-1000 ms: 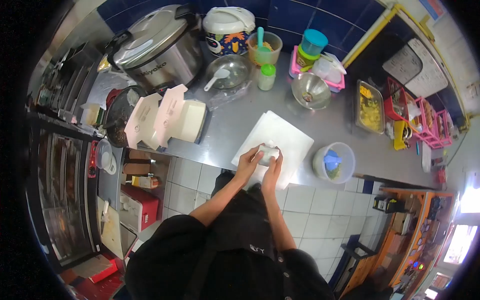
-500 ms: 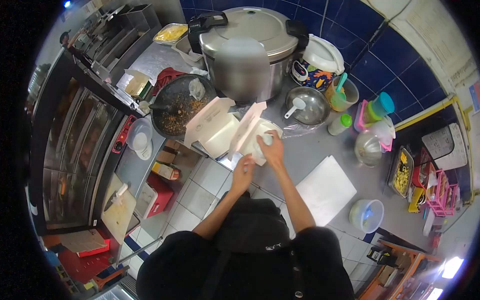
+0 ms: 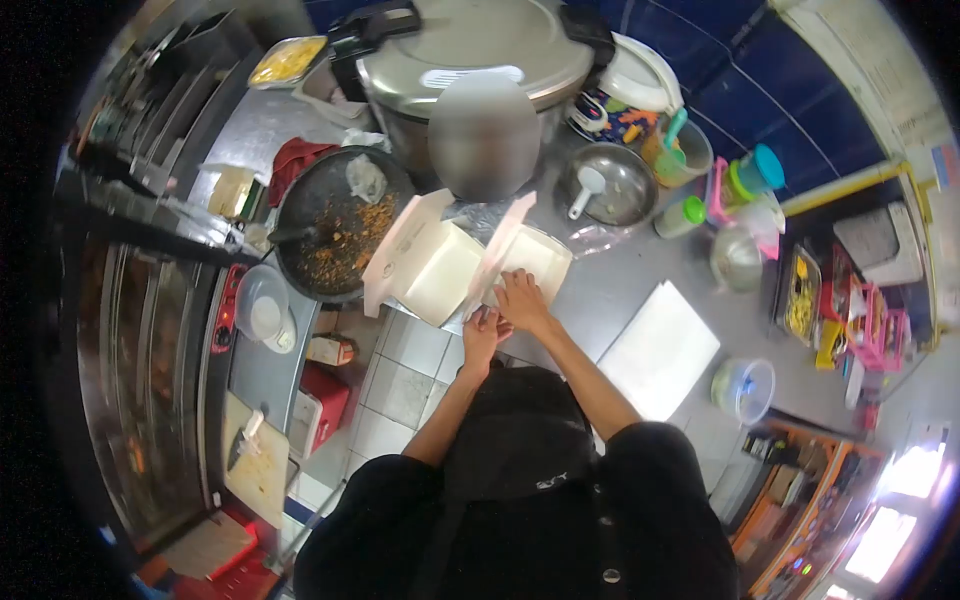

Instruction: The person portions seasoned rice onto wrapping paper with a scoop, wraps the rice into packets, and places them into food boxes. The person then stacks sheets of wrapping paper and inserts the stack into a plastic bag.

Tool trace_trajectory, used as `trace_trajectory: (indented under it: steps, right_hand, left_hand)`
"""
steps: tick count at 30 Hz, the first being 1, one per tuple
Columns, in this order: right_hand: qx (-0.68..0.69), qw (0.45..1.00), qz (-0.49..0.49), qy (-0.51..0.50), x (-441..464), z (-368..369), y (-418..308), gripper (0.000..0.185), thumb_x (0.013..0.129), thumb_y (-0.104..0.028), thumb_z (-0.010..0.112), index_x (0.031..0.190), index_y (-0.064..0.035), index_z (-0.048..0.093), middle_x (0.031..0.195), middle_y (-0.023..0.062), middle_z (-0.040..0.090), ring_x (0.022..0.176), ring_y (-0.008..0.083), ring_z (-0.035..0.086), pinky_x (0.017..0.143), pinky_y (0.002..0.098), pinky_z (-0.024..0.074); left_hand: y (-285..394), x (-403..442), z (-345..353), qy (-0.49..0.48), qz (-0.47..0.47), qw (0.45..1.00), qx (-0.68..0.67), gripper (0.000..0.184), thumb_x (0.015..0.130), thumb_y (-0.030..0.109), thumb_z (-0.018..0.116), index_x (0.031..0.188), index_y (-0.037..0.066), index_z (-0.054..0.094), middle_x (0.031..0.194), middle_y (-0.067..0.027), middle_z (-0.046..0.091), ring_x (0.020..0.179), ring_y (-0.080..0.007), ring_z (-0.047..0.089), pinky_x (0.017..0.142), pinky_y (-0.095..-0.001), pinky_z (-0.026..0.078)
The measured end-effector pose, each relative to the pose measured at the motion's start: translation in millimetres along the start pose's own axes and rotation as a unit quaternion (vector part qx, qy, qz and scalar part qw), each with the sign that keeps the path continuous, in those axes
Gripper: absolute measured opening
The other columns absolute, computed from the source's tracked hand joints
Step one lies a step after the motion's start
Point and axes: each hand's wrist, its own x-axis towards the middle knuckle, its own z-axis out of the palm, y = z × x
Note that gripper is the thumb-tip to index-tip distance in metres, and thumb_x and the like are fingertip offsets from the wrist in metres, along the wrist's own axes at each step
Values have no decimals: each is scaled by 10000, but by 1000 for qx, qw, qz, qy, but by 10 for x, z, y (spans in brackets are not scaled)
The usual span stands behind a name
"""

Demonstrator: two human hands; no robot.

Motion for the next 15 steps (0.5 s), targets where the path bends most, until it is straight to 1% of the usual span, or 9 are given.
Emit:
trace_trajectory:
  steps: [1, 2, 3, 4, 5, 9, 10, 13, 15]
  right_hand:
    - [8, 1000, 19, 8, -20, -46, 27, 437, 999, -328, 494, 1255, 21, 553, 1283, 281, 500, 1223, 440, 454, 1010, 530, 407]
    - [26, 995, -29, 93, -11, -130, 80, 381, 993, -282, 514, 1232, 9, 570, 1268, 261, 526, 1210, 412, 490, 986, 502, 431]
    - [40, 980, -77, 178, -50, -241, 118, 326, 987, -236, 534, 1208, -2, 586, 1253, 242, 551, 1196, 385, 526, 962, 475, 456]
    - [42, 979, -61, 190, -187, -479, 90, 326, 987, -236, 534, 1208, -2, 586, 1253, 242, 551, 1196, 385, 526, 962, 475, 456]
    - [103, 963, -24, 248, -406, -852, 24, 272, 980, -194, 549, 1171, -9, 607, 1183, 215, 604, 1121, 343, 585, 919, 435, 481]
    - [234, 889, 159, 361, -1503, -1540, 590, 168, 950, -87, 599, 1101, -46, 661, 980, 116, 710, 845, 245, 683, 777, 321, 523]
    - [226, 871, 185, 395, -1817, -1589, 770, 168, 950, -87, 599, 1101, -46, 661, 980, 116, 710, 845, 245, 683, 777, 321, 523]
    - [144, 832, 267, 465, -2891, -1542, 1248, 136, 944, -118, 613, 1021, -19, 668, 820, 117, 704, 715, 202, 677, 685, 318, 523]
    - [160, 775, 320, 521, -3560, -1465, 1447, 135, 947, -123, 615, 1006, -15, 670, 795, 110, 700, 696, 190, 670, 673, 309, 517]
  left_hand:
    - [-16, -30, -21, -5, 5, 1000, -14, 592, 1005, 238, 579, 1419, -122, 354, 992, -173, 672, 773, -219, 714, 685, -315, 611]
    - [-25, -66, -45, -19, -4, 1000, -1, 592, 1005, 238, 579, 1419, -122, 354, 992, -173, 672, 773, -219, 714, 685, -315, 611]
    - [17, -150, -72, -16, -28, 999, -11, 543, 1008, 246, 572, 1389, -105, 406, 998, -171, 668, 782, -224, 714, 691, -315, 612]
    - [32, -211, -111, -13, -51, 998, -20, 499, 1011, 253, 565, 1359, -89, 459, 1004, -169, 665, 791, -228, 715, 696, -315, 614]
    - [-4, -269, -173, -24, -56, 998, 9, 411, 1015, 274, 559, 1259, -56, 569, 984, -165, 683, 764, -223, 716, 676, -311, 612]
    - [44, -684, -229, -138, -97, 962, 216, 347, 1019, 274, 555, 1184, -19, 640, 932, -157, 719, 672, -196, 699, 601, -289, 593]
    - [17, -742, -167, -178, -104, 949, 237, 347, 1019, 274, 555, 1184, -19, 640, 932, -157, 719, 672, -196, 699, 601, -289, 593]
    - [-90, -889, 433, -278, -64, 908, 308, 349, 1017, 283, 554, 1169, -20, 639, 964, -143, 714, 718, -186, 696, 664, -283, 587]
    - [-107, -1094, 1134, -327, 39, 867, 375, 282, 1012, 225, 567, 1137, -13, 650, 964, -123, 717, 741, -173, 697, 676, -266, 574]
